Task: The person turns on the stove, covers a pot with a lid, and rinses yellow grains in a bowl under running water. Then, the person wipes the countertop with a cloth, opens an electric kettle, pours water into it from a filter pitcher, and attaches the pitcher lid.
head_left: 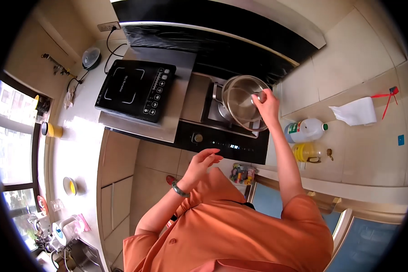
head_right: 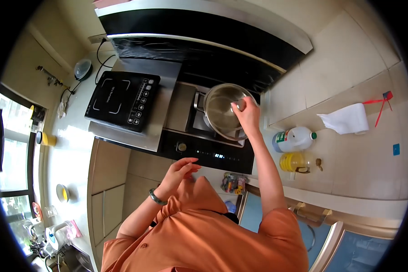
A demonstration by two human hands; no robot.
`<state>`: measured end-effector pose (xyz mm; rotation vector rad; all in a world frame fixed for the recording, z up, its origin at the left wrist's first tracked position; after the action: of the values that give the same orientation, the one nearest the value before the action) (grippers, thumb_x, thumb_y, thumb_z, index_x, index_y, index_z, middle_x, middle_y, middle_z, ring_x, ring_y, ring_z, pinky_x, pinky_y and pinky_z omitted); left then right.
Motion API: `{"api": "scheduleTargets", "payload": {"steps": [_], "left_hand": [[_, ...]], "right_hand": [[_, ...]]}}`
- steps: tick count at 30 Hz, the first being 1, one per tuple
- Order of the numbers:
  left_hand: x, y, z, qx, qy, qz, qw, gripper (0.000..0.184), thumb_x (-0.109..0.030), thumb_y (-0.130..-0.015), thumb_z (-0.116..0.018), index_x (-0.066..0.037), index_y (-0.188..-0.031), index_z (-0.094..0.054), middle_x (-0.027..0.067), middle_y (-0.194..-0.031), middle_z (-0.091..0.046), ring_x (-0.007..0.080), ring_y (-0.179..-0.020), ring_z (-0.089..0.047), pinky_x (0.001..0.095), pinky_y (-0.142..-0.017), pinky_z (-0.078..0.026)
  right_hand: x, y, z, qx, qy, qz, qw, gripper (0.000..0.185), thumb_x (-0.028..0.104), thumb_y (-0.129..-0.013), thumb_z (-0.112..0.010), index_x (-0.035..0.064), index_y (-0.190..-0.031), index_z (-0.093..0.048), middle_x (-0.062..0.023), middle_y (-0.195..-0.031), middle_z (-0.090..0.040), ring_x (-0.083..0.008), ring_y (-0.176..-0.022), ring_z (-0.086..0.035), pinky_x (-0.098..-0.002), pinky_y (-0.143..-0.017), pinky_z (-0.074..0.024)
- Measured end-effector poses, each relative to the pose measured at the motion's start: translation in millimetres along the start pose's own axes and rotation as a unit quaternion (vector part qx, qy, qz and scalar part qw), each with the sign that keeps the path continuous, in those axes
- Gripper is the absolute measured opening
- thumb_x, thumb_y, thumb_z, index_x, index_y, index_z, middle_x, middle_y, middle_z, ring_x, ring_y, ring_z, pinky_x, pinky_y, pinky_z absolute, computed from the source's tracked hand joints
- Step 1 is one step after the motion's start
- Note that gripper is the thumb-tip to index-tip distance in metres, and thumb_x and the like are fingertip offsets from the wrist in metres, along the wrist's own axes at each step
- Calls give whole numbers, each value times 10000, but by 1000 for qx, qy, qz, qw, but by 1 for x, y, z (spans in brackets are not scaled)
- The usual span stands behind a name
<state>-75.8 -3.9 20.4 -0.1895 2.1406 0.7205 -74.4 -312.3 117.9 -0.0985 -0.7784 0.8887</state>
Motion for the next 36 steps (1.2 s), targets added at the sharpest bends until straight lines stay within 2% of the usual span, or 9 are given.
{"api": "scheduleTargets", "payload": {"steps": [3, 6, 17, 19, 23, 30, 32, 34, 36], "left_hand": [[1, 8, 27, -59, 30, -9, 998, 275, -157, -974, -484, -32, -1207, -560, 75, -1053, -669, 134, -981, -586, 258, -857, -445], [-2, 20, 46, -106, 28, -11, 994, 273, -160, -984, -466, -47, -1216, -556, 79, -1066, -659, 134, -988, -601, 281, -905, -463], [-13, 23, 62, -139, 78, -25, 987, 259, -153, -975, -485, -53, -1197, -571, 43, -1017, -663, 107, -953, -594, 228, -861, -439], [-22, 22, 61, -152, 81, -27, 985, 258, -114, -972, -470, -20, -1192, -564, 74, -1022, -665, 87, -854, -584, 215, -810, -469], [-33, 10, 63, -160, 69, -29, 984, 257, -115, -970, -472, -24, -1192, -565, 69, -1014, -667, 83, -836, -574, 217, -793, -470], [-68, -40, 68, -145, -25, -108, 983, 251, -125, -963, -494, -3, -1164, -578, 51, -996, -675, 111, -891, -607, 239, -803, -460], [-87, -62, 71, -156, -136, -187, 960, 241, -153, -948, -528, -20, -1131, -610, 57, -940, -691, 115, -872, -619, 248, -805, -465], [-97, -88, 76, -184, -210, -206, 938, 214, -155, -925, -549, -34, -1077, -637, 67, -885, -691, 140, -853, -628, 264, -793, -470], [-117, -108, 76, -212, -282, -225, 908, 188, -158, -902, -569, -49, -1024, -663, 77, -831, -690, 164, -833, -637, 280, -780, -476]], "right_hand": [[2, -14, -26, -3, 68, 32, 997, 318, 225, -726, -773, 51, -859, -543, -125, -703, -618, -337, -645, -606, -393, -576, -488], [-1, -21, -40, -6, 83, 52, 995, 320, 225, -721, -776, 55, -870, -550, -129, -752, -644, -341, -700, -629, -406, -607, -508], [-17, -24, -59, 0, 88, 61, 994, 339, 235, -718, -784, 43, -866, -548, -126, -737, -632, -328, -694, -627, -397, -604, -505], [-21, -23, -60, 5, 86, 50, 995, 339, 236, -718, -784, 42, -865, -548, -125, -733, -629, -323, -691, -628, -396, -603, -505], [-27, -23, -61, 3, 81, 41, 996, 342, 237, -719, -784, 44, -875, -548, -125, -743, -629, -322, -700, -626, -395, -617, -506], [-29, -21, -64, 16, 76, 22, 997, 356, 251, -729, -779, 38, -885, -540, -132, -765, -634, -327, -726, -628, -396, -642, -510], [-22, -21, -62, 37, 72, 52, 995, 421, 291, -743, -773, 30, -970, -533, -153, -794, -636, -344, -744, -628, -409, -650, -513], [-17, -20, -51, 104, 51, 17, 993, 476, 353, -780, -730, 14, -1050, -532, -181, -845, -637, -366, -812, -623, -434, -697, -507], [-46, -24, -18, 48, 97, -32, 994, 476, 392, -819, -673, 6, -1070, -554, -209, -904, -632, -383, -880, -608, -449, -753, -493]]}}
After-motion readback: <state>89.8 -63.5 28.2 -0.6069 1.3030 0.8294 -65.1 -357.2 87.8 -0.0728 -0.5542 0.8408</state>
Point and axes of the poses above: each hand's wrist, its own y-axis away from the middle knuckle, its own z-axis out of the back of the hand, x = y × z, the point moved 10 cm from there along -y, towards the middle knuckle
